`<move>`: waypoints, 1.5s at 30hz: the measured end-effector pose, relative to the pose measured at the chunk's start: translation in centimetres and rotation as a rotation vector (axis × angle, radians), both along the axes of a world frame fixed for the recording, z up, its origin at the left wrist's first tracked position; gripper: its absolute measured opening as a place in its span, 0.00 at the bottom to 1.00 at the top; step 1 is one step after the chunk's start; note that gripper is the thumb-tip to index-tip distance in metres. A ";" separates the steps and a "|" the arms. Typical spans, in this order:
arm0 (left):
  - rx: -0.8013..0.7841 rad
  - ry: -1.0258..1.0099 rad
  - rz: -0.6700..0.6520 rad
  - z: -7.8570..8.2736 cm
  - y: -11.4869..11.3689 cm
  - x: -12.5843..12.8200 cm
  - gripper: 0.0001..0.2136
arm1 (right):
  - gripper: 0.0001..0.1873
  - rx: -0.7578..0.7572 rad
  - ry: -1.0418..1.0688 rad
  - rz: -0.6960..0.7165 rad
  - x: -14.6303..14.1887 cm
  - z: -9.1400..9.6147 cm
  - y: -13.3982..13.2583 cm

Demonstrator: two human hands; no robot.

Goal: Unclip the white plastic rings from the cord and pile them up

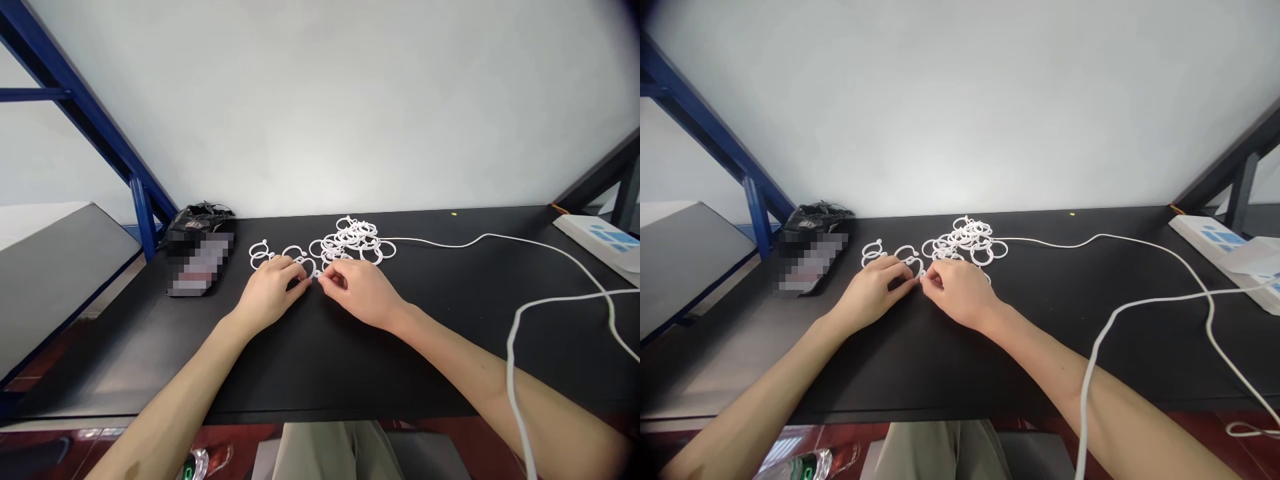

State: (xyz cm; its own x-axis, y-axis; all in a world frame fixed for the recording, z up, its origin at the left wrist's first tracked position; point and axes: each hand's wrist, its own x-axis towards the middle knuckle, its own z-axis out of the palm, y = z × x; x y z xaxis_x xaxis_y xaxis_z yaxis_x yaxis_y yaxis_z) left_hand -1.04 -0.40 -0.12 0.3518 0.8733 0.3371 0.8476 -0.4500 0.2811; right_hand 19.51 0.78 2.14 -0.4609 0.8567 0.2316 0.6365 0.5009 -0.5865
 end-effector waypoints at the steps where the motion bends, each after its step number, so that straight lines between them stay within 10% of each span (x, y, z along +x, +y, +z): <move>1: 0.008 -0.004 0.013 -0.1 0.0 -0.1 0.08 | 0.12 0.016 0.018 -0.029 0.0 0.1 0.0; 15: -0.049 -0.322 0.024 1.1 -0.7 1.0 0.09 | 0.16 -0.374 0.632 -0.096 -0.1 -0.8 1.1; 33: -0.109 -0.634 0.187 1.2 -0.7 1.1 0.10 | 0.12 -0.430 0.556 -0.061 -0.7 -0.2 0.3; 45: 0.091 -0.312 0.119 1.0 -1.1 1.2 0.18 | 0.13 -0.453 0.559 0.010 -0.6 -0.6 0.4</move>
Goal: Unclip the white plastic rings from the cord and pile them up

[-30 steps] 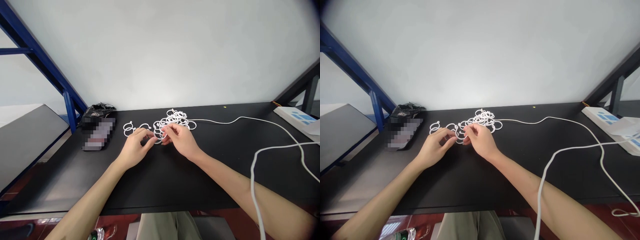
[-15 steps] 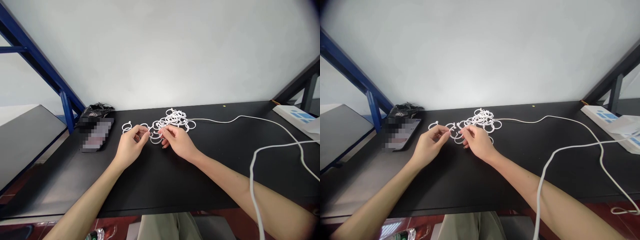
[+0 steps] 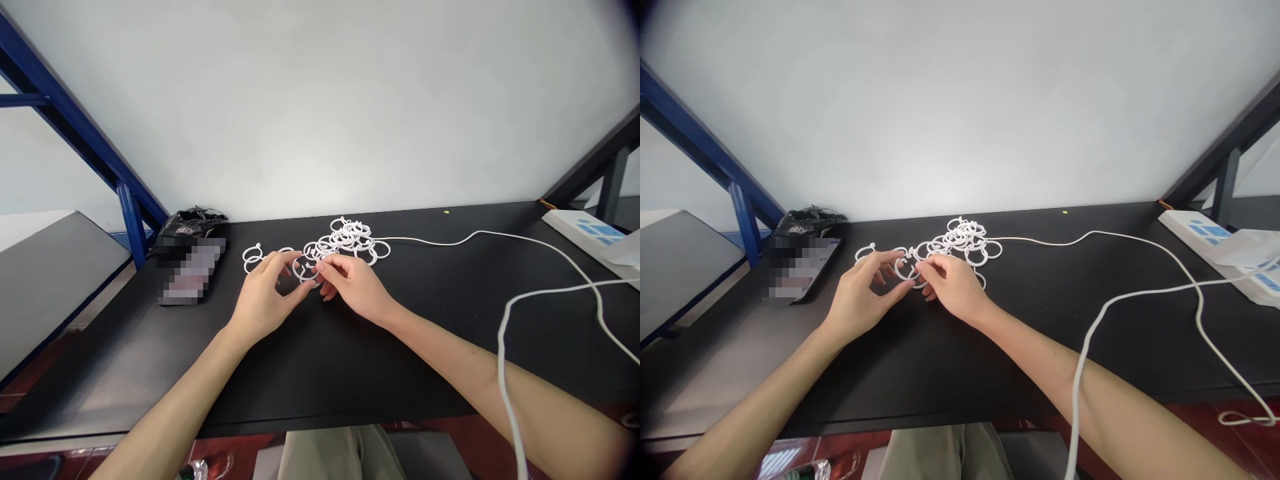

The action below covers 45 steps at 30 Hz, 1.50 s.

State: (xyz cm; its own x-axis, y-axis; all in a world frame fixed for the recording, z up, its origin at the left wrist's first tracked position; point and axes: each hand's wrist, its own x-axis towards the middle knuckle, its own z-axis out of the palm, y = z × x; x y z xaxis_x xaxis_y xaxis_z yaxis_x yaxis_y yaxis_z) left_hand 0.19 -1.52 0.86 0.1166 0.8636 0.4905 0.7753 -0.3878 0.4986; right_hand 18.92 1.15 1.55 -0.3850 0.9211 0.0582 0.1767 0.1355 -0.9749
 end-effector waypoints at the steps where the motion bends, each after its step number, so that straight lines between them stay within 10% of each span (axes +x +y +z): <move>1: 0.002 0.033 0.004 -0.1 0.0 0.0 0.20 | 0.13 0.002 0.002 0.002 0.0 0.0 0.0; 29: -0.204 -0.194 -0.265 0.6 -0.5 0.3 0.16 | 0.11 0.211 0.041 -0.060 0.0 0.1 -0.4; 45: -0.092 -0.312 -0.163 0.7 -0.4 0.4 0.04 | 0.09 0.309 -0.029 -0.022 -0.1 0.4 -0.8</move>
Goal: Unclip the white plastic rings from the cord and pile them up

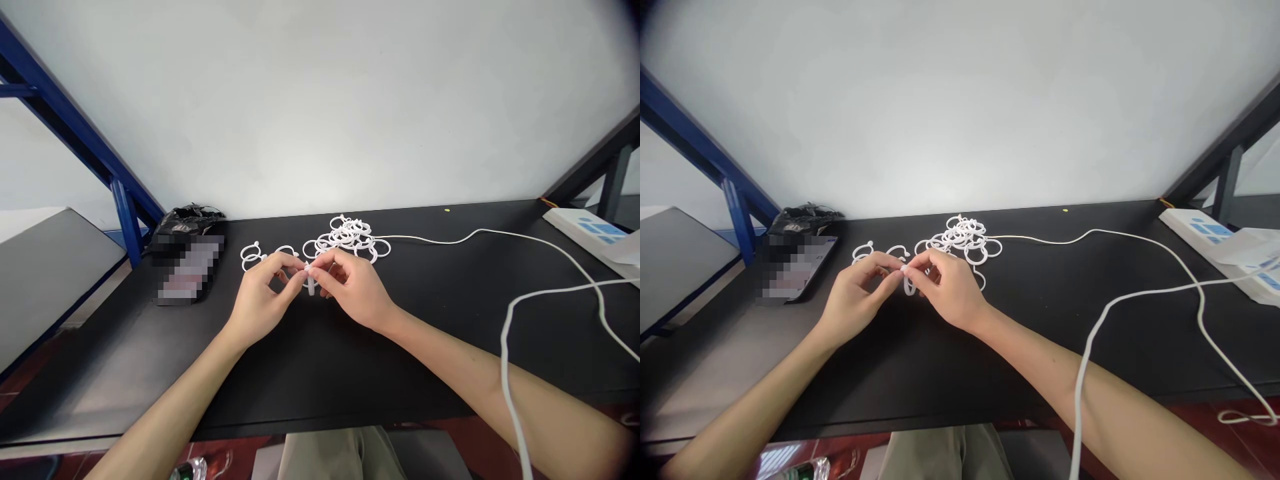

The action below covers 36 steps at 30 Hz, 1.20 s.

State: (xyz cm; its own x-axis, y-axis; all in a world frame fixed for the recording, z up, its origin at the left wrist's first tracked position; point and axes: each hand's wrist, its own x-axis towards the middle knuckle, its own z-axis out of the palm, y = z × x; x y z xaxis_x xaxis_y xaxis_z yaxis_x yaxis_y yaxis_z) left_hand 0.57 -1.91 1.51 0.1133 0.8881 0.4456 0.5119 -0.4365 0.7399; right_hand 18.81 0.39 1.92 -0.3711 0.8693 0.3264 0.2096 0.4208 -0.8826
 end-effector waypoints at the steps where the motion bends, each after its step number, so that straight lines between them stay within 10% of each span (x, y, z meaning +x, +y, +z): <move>1: 0.016 0.007 0.000 0.0 0.0 0.0 0.04 | 0.09 0.004 -0.001 0.001 0.0 0.0 0.0; 21: 0.173 0.140 0.055 -0.1 -0.3 0.3 0.06 | 0.09 0.097 -0.126 -0.061 0.2 -0.3 -0.2; 36: 0.077 0.148 -0.063 0.1 -0.4 0.6 0.13 | 0.12 -0.140 0.126 -0.052 -0.1 -0.1 -0.2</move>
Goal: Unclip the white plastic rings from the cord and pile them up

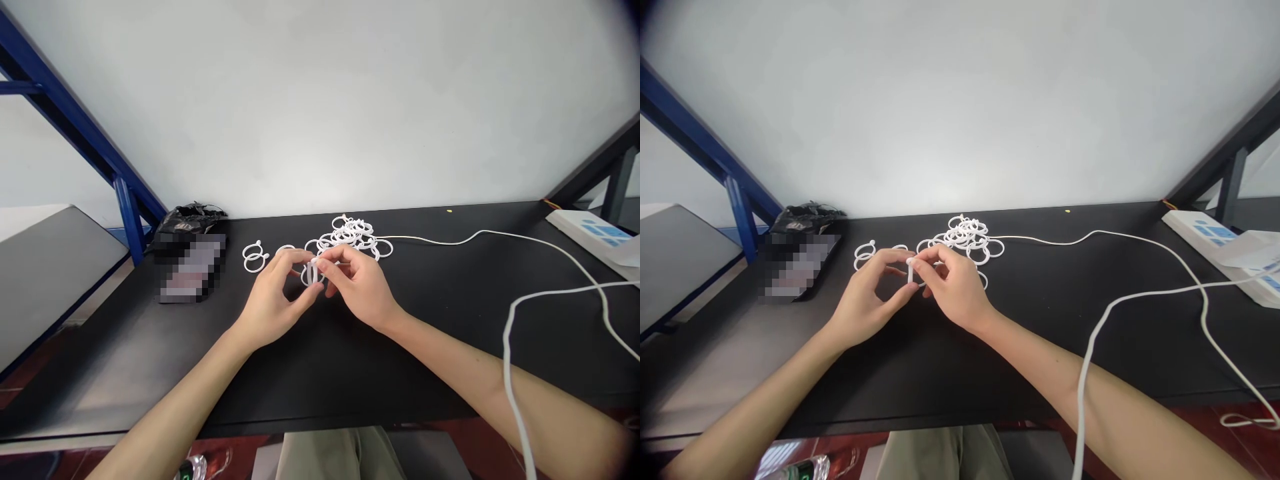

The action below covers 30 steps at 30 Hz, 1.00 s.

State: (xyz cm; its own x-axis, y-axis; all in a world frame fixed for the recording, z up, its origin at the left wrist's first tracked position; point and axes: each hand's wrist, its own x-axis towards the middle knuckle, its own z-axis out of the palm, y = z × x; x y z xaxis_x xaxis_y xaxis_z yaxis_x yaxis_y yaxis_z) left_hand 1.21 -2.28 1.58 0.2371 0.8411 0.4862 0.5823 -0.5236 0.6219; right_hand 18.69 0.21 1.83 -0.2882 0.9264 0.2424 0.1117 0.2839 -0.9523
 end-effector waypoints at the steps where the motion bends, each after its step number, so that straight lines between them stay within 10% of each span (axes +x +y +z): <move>1: -0.021 0.004 -0.001 -0.1 0.0 -0.1 0.13 | 0.12 -0.002 -0.003 -0.001 0.0 -0.1 0.1; 13: -0.010 0.445 0.744 -2.1 4.3 -5.7 0.20 | 0.09 0.180 -0.242 -0.016 0.1 -0.3 0.6; 30: 0.108 0.507 0.354 -2.9 3.5 -2.9 0.08 | 0.09 0.329 -0.400 0.035 0.1 -0.8 0.6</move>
State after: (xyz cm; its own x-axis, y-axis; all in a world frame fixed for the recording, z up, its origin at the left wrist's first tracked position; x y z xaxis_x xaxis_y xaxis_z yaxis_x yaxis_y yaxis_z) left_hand -1.73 1.27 -1.35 0.1762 0.8633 0.4730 0.9406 -0.2893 0.1776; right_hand 18.79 0.86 1.03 -0.4472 0.8081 0.3833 0.4339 0.5708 -0.6970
